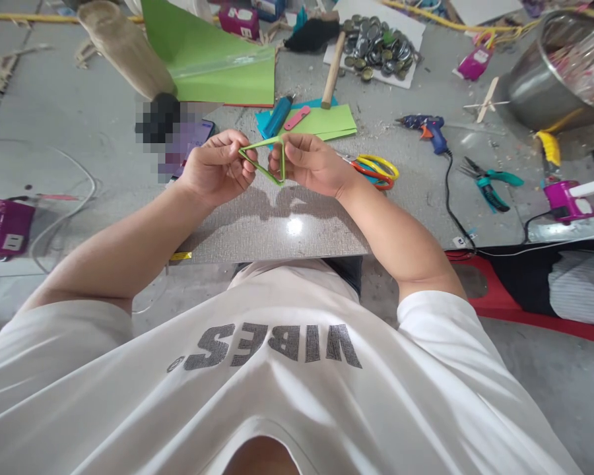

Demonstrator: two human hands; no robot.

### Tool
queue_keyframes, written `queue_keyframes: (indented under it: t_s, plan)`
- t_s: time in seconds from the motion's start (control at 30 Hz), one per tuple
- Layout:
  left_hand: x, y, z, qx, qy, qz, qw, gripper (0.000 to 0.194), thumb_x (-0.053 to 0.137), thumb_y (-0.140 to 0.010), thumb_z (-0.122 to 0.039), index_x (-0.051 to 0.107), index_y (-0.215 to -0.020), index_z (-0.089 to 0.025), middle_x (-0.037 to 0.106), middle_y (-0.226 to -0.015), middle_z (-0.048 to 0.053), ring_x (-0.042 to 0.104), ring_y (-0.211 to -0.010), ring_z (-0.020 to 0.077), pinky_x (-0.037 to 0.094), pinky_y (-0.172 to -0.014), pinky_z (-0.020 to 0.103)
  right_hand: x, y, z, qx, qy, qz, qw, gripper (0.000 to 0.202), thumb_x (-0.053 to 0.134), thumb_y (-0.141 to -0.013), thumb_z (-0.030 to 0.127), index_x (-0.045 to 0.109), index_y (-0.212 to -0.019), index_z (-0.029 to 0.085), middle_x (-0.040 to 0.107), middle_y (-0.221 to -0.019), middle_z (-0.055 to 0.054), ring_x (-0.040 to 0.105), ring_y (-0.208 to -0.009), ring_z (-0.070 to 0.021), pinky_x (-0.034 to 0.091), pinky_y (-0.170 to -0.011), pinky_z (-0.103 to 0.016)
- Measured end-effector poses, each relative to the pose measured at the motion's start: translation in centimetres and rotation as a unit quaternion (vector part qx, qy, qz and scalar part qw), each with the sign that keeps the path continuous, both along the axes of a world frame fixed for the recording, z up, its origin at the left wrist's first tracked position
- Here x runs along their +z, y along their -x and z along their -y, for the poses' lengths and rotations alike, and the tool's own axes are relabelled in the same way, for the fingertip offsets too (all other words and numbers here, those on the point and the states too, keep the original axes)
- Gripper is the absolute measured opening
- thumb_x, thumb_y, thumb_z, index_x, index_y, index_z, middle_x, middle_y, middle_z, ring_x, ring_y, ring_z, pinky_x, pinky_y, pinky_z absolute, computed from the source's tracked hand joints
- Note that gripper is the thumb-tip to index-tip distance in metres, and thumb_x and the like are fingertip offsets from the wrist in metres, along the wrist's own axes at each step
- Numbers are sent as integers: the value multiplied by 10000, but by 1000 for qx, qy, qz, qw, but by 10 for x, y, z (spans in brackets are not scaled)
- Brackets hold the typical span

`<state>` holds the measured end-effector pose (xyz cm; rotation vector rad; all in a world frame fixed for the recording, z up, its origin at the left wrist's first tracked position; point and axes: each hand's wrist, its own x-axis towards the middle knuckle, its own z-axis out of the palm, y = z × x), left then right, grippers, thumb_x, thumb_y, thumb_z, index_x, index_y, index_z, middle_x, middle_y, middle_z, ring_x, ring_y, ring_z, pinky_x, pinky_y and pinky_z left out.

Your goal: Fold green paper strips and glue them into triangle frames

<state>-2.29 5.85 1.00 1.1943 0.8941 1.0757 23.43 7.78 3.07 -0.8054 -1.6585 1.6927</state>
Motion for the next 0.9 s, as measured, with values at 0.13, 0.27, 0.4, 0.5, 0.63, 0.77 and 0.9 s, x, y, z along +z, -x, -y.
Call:
queue_keyframes:
  t_s: [0.13,0.27,0.4,0.5,0.63,0.77,0.9]
  plan:
    - [-2,1,0,5,-2,-4,1000,235,806,-1166,-369,728,-1000,-221,793,-939,5,906,-963,174,702,-807,227,1,5,5,-42,3,-48,998,416,859,-1046,639,605,-1070,310,741,-1131,-30,785,-1222,-244,718,-1070,-405]
    - [-3,2,0,17,3,-4,1000,223,811,-1159,-372,734,-1008,-228,804,-974,6,909,-1005,168,701,-835,215,5,8,9,-52,-21,-4,998,523,728,-1103,825,619,-1078,314,765,-1116,-60,784,-1244,-287,730,-1009,-430]
    - [-3,4,-2,28,-11,-17,999,244,829,-1146,-406,728,-1002,-238,801,-964,13,917,-1074,197,705,-846,220,5,8,8,-32,-33,25,999,599,711,-1071,910,642,-1125,318,754,-1089,-62,798,-1196,-309,726,-947,-445]
    - [-3,5,-3,27,-15,-23,999,255,841,-1131,-438,730,-1008,-244,808,-968,24,916,-1090,212,710,-829,220,5,6,6,-46,-24,45,998,563,707,-1102,864,659,-1185,309,756,-1110,-59,806,-1170,-294,723,-938,-436]
    - [-4,6,-2,19,-16,-11,1000,245,837,-1128,-437,732,-1018,-245,826,-1003,25,910,-1064,196,708,-828,213,4,5,5,-56,-24,35,998,472,759,-1128,759,665,-1138,296,773,-1113,-48,817,-1135,-261,726,-955,-406]
    - [-5,7,-2,16,-13,-3,1000,243,854,-1123,-438,739,-1030,-245,832,-1014,22,906,-1039,185,708,-832,213,3,5,5,-42,-26,23,998,454,764,-1136,736,671,-1148,292,791,-1173,-52,819,-1175,-251,728,-986,-393]
    - [-3,7,-2,22,-16,-12,1000,251,847,-1132,-467,753,-1048,-250,824,-992,25,910,-1051,203,715,-832,233,6,6,6,-57,-34,62,996,520,726,-1129,805,697,-1209,292,812,-1250,-75,827,-1221,-265,732,-970,-396]
